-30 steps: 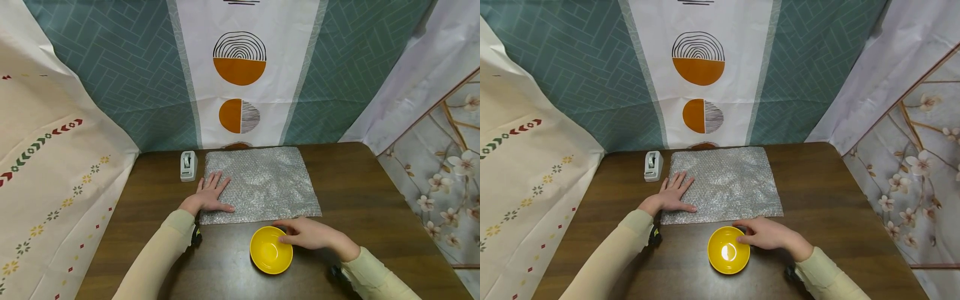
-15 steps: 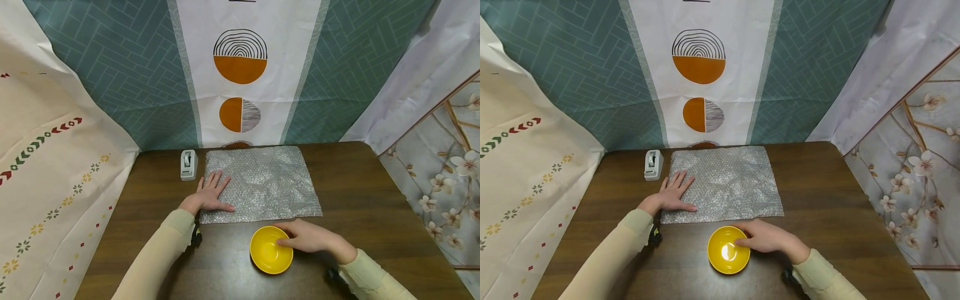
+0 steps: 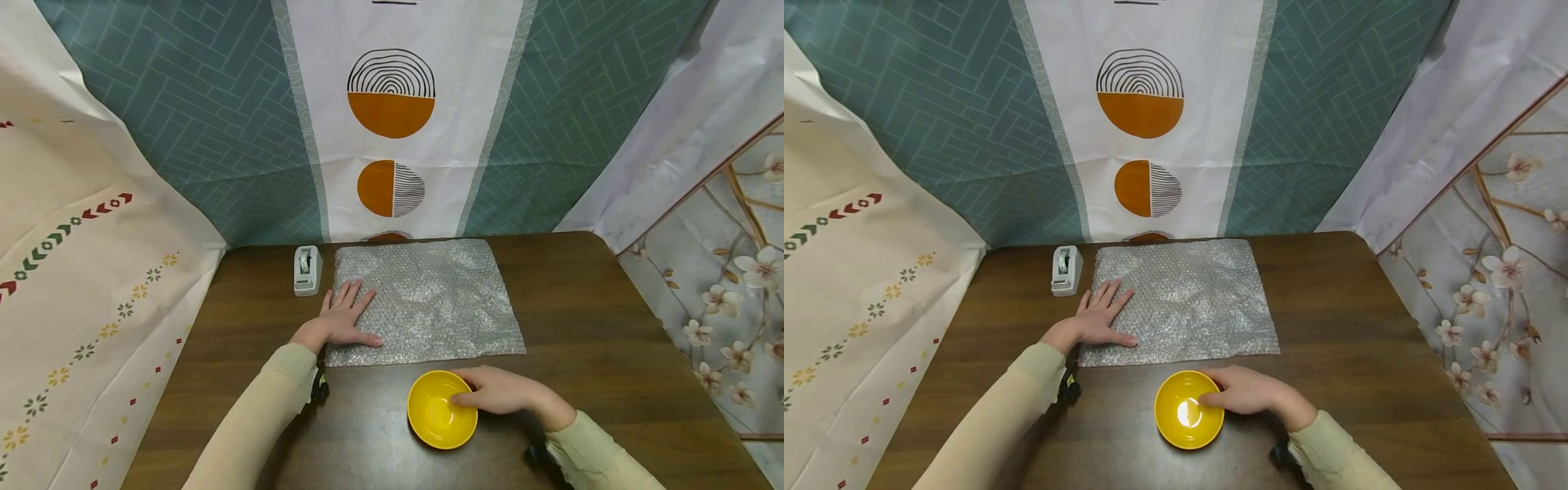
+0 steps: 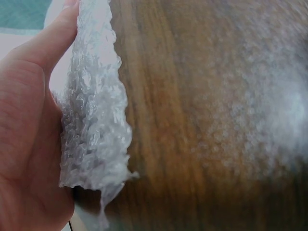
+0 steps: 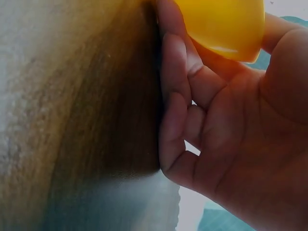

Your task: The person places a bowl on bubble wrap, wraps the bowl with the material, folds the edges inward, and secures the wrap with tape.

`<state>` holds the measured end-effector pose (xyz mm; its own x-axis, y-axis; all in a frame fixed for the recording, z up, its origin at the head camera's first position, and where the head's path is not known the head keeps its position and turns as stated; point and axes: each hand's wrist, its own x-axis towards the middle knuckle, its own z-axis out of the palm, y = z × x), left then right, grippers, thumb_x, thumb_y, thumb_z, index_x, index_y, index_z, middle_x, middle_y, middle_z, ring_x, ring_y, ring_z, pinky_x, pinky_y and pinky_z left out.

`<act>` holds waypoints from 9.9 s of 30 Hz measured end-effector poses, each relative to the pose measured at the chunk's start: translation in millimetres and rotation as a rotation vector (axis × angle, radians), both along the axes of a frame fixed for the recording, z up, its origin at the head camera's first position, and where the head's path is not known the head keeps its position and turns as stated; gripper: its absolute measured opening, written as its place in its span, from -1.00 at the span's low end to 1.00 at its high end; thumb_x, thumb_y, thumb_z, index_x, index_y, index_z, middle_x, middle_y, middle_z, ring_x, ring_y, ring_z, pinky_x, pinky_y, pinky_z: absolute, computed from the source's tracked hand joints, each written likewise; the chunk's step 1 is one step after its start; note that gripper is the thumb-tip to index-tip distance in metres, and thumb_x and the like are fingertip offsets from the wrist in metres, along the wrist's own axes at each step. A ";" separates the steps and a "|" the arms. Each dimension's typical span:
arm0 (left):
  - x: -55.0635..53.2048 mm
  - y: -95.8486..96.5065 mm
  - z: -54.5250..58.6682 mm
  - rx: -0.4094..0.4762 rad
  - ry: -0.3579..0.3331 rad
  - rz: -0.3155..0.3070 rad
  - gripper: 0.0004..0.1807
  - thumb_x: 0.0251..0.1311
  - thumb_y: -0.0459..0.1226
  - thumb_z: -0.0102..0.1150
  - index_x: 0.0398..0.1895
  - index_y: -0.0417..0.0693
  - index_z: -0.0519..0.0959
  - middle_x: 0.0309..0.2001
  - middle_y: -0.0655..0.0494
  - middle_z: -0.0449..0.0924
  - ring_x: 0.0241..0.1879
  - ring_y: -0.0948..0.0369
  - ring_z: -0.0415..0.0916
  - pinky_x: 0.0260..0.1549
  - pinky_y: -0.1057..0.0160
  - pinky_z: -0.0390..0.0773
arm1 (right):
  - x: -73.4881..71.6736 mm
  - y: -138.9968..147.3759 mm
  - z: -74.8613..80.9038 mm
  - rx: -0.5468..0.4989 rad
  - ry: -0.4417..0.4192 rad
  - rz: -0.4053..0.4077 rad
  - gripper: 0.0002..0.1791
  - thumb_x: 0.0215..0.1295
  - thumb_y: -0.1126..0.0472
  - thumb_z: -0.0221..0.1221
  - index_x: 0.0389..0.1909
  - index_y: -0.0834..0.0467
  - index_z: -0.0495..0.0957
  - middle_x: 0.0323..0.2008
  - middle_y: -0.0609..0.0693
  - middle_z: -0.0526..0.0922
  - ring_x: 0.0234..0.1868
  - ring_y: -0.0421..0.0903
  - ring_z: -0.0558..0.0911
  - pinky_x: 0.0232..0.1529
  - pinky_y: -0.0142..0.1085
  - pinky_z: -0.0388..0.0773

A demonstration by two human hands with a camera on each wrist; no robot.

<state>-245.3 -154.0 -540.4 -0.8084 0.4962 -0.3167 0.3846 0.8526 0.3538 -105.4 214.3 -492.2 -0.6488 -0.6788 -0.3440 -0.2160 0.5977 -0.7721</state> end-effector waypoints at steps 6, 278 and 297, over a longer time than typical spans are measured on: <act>-0.5 -0.7 -3.5 -0.006 0.008 0.003 0.42 0.02 0.62 0.19 0.78 0.32 -0.30 0.73 0.03 -0.66 0.68 -0.04 -0.71 0.52 -0.31 -0.58 | -0.7 1.2 1.6 0.017 -0.054 -0.015 -0.53 0.61 -0.06 0.15 0.38 0.05 0.55 -0.20 -0.22 0.68 -0.16 -0.25 0.60 0.04 -0.20 0.51; -0.2 -0.7 -5.5 0.058 0.021 0.040 0.44 -0.07 0.68 0.16 0.79 0.33 -0.18 0.75 0.03 -0.57 0.69 -0.07 -0.65 0.50 -0.35 -0.60 | -83.2 88.3 18.8 -0.204 -0.023 -0.542 -0.22 0.77 -0.13 -0.13 0.72 0.26 -0.01 0.44 0.40 0.46 0.44 0.36 0.47 0.39 0.25 0.41; -0.7 1.0 -9.0 0.051 0.024 0.025 0.45 -0.08 0.71 0.11 0.79 0.34 -0.21 0.75 0.04 -0.60 0.69 -0.06 -0.68 0.50 -0.35 -0.61 | -57.9 125.1 15.9 -0.156 -0.238 -0.682 -0.12 0.75 -0.22 -0.13 0.70 0.34 -0.08 0.47 0.51 0.33 0.10 0.08 0.73 -0.05 -0.12 0.73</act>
<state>-246.0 -153.0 -549.4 -0.8281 0.4904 -0.2718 0.3721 0.8433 0.3879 -163.2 339.4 -476.3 -0.8638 -0.2038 -0.4608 0.3484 0.4191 -0.8384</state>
